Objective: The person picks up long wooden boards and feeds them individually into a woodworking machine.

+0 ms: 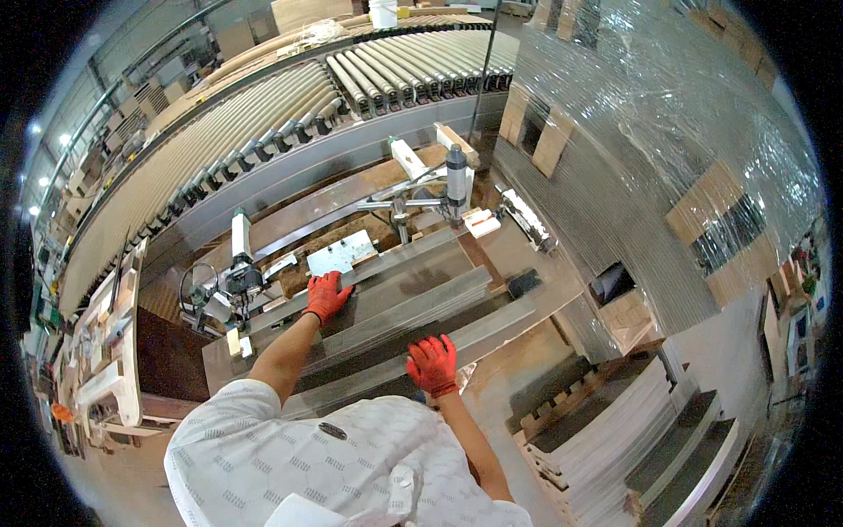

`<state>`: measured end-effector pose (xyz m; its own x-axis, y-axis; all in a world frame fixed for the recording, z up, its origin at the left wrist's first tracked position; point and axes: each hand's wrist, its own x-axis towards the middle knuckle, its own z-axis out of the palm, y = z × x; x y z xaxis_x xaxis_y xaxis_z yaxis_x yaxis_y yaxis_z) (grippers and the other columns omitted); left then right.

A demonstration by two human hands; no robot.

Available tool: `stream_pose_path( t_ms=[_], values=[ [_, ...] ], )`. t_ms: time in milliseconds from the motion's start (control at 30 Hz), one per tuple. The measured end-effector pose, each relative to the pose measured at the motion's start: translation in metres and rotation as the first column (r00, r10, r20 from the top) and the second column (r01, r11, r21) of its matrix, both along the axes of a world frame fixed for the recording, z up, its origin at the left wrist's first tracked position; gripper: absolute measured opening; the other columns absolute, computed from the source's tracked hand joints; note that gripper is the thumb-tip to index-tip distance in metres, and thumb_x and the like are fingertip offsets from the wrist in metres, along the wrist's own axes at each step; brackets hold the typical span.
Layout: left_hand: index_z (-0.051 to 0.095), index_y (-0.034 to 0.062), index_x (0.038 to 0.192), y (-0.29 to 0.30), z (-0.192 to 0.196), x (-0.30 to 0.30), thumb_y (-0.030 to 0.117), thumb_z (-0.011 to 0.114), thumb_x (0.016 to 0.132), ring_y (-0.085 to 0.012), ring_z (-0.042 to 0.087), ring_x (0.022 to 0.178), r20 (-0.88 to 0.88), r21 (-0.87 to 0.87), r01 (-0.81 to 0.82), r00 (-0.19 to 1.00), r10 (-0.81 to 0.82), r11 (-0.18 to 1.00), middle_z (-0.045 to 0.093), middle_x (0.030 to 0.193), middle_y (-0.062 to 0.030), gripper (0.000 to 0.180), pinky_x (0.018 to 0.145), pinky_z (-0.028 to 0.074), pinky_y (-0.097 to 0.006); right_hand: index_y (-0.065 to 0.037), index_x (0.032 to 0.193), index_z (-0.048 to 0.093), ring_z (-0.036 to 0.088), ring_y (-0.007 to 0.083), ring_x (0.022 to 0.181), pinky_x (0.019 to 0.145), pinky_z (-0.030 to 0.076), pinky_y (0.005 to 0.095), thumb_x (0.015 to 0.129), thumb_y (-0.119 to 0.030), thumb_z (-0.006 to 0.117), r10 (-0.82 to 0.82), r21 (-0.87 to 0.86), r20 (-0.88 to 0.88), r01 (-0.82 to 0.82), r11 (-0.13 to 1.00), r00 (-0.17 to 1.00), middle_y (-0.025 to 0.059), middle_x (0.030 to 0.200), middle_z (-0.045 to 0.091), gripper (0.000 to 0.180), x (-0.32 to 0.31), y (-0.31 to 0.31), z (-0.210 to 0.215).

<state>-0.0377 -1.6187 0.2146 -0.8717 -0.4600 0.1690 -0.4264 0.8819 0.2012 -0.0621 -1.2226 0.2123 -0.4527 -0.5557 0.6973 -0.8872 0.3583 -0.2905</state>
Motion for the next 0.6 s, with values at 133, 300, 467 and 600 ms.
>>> stream_pose_path(
  t_ms=[133, 300, 467, 600],
  values=[
    [0.067, 0.0128, 0.138, -0.007, 0.003, 0.006, 0.062, 0.072, 0.096, -0.0364, 0.067, 0.124, 0.025, 0.042, 0.022, 0.999, -0.023, 0.999, 0.073, 0.128, -0.0163, 0.065, 0.116, 0.039, -0.052, -0.016, 0.117, 0.075, 0.064, 0.0303, 0.123, 0.118, 0.041, 0.0604, 0.087, -0.034, 0.077, 0.076, 0.004, 0.138, -0.077, 0.997, 0.988, 0.0057, 0.122, 0.071, 0.035, 0.004, 0.002, -0.004],
    [0.067, 0.0143, 0.142, -0.014, 0.004, 0.007, 0.062, 0.071, 0.099, -0.0359, 0.069, 0.123, 0.043, 0.052, 0.054, 0.997, -0.056, 0.997, 0.074, 0.132, -0.0137, 0.065, 0.114, 0.042, -0.052, -0.016, 0.116, 0.075, 0.065, 0.0302, 0.120, 0.118, 0.041, 0.0604, 0.089, -0.034, 0.074, 0.041, -0.088, 0.154, -0.028, 0.996, 0.987, 0.0059, 0.116, 0.071, 0.032, 0.010, 0.001, -0.017],
    [0.068, 0.0141, 0.142, -0.011, 0.008, 0.000, 0.060, 0.070, 0.100, -0.0357, 0.071, 0.120, 0.077, 0.058, 0.074, 0.994, -0.079, 0.996, 0.075, 0.130, -0.0130, 0.063, 0.105, 0.047, -0.053, -0.016, 0.114, 0.075, 0.065, 0.0298, 0.119, 0.119, 0.041, 0.0595, 0.089, -0.033, 0.074, 0.010, 0.041, 0.104, -0.014, 0.999, 0.995, 0.0058, 0.115, 0.071, 0.030, 0.005, 0.005, 0.000],
    [0.068, 0.0137, 0.136, -0.020, 0.013, 0.001, 0.054, 0.075, 0.098, -0.0378, 0.070, 0.120, -0.029, 0.050, 0.145, 0.989, -0.143, 0.988, 0.075, 0.126, -0.0146, 0.055, 0.100, 0.051, -0.052, -0.017, 0.114, 0.075, 0.066, 0.0298, 0.118, 0.119, 0.041, 0.0592, 0.089, -0.034, 0.075, -0.032, 0.078, 0.051, 0.028, 0.997, 0.998, 0.0057, 0.114, 0.071, 0.030, 0.001, 0.004, -0.016]
  ],
)
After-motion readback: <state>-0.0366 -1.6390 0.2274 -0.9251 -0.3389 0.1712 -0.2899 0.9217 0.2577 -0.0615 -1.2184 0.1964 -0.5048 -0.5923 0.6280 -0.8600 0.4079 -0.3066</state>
